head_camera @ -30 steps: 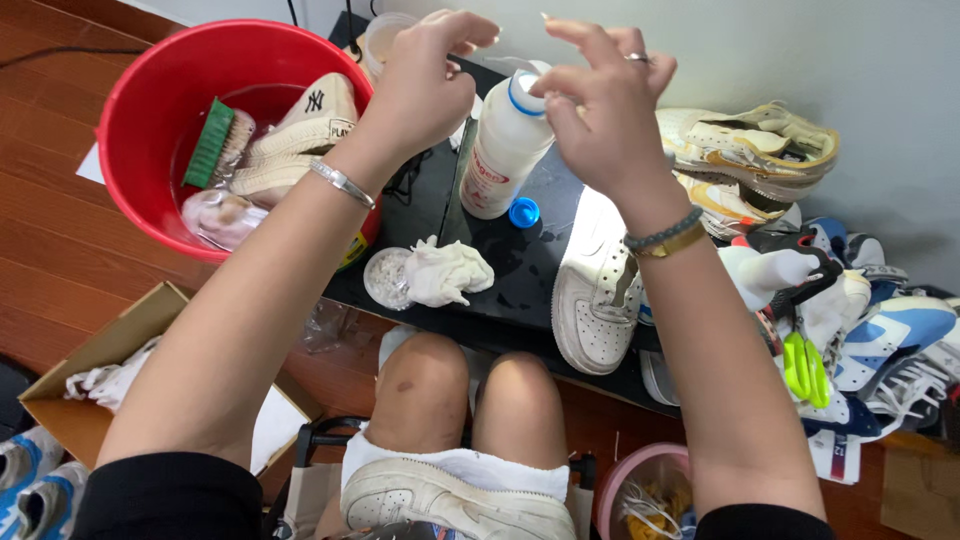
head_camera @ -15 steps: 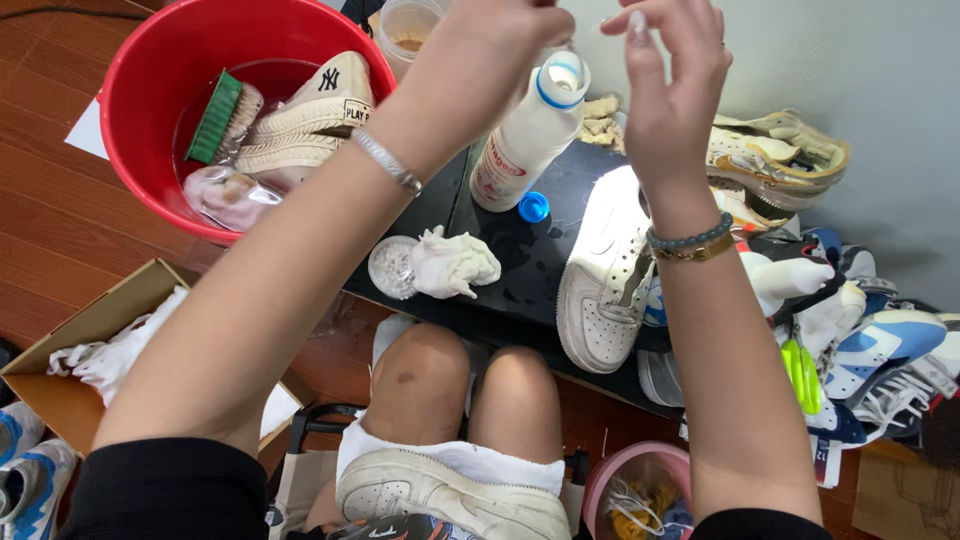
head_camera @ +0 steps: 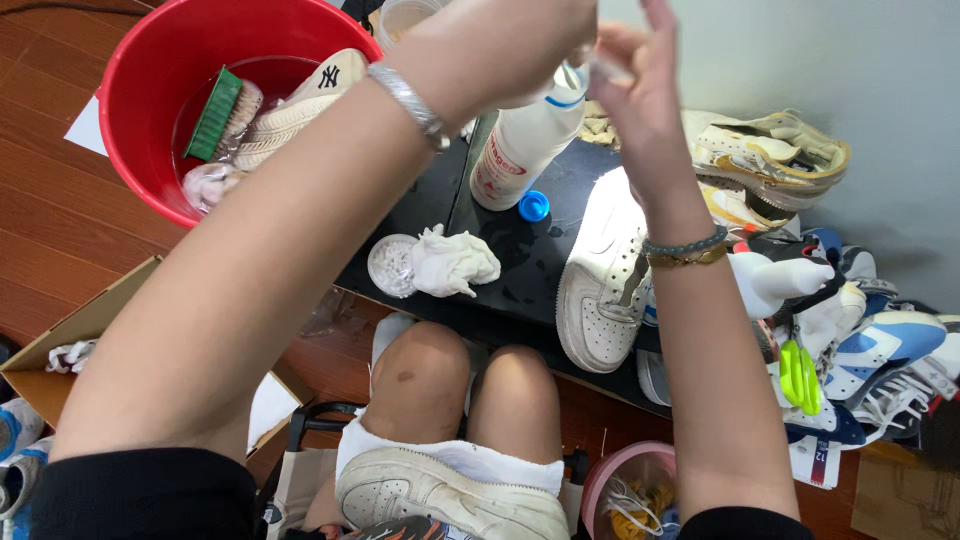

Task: The person removes the laces from a white sneaker, then re-laces it by hand while seated. They then pour a liquid from a plastic container into a bottle and close it.

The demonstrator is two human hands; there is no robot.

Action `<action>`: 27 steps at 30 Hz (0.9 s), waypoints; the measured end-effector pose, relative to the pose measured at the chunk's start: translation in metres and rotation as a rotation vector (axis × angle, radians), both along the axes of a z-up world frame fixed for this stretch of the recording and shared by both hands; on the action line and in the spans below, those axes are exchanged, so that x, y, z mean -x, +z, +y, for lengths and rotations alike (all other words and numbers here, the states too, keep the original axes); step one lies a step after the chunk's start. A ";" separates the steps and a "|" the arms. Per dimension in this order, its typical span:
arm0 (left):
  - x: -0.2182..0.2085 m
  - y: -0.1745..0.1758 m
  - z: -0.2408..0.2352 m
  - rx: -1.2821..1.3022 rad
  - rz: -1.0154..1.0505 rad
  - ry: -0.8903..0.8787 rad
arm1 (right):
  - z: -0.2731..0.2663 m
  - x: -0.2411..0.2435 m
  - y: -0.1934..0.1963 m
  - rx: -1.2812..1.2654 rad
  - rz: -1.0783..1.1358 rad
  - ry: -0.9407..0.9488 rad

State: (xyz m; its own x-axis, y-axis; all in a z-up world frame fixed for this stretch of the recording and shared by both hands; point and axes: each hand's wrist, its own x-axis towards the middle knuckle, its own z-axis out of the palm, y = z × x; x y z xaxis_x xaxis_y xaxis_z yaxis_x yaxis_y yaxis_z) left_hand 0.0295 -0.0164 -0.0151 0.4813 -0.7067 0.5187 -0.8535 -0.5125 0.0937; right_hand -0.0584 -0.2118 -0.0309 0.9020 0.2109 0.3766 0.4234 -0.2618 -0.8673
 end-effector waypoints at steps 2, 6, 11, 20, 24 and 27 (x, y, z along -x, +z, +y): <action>-0.003 -0.015 0.012 0.179 -0.008 0.027 | 0.001 0.002 -0.012 0.081 0.014 0.071; -0.017 -0.057 0.022 0.386 0.456 0.462 | 0.017 0.006 -0.041 0.079 0.031 0.065; -0.020 -0.155 -0.002 1.511 0.932 0.480 | 0.032 0.008 -0.072 0.070 0.160 -0.104; -0.061 -0.306 -0.023 1.160 0.582 1.004 | 0.018 0.022 -0.084 -0.039 0.061 -0.214; -0.090 -0.316 -0.011 1.146 0.493 1.056 | 0.014 0.026 -0.083 -0.006 0.063 -0.263; -0.099 -0.323 -0.003 1.061 0.457 1.131 | 0.010 0.032 -0.082 -0.026 0.110 -0.241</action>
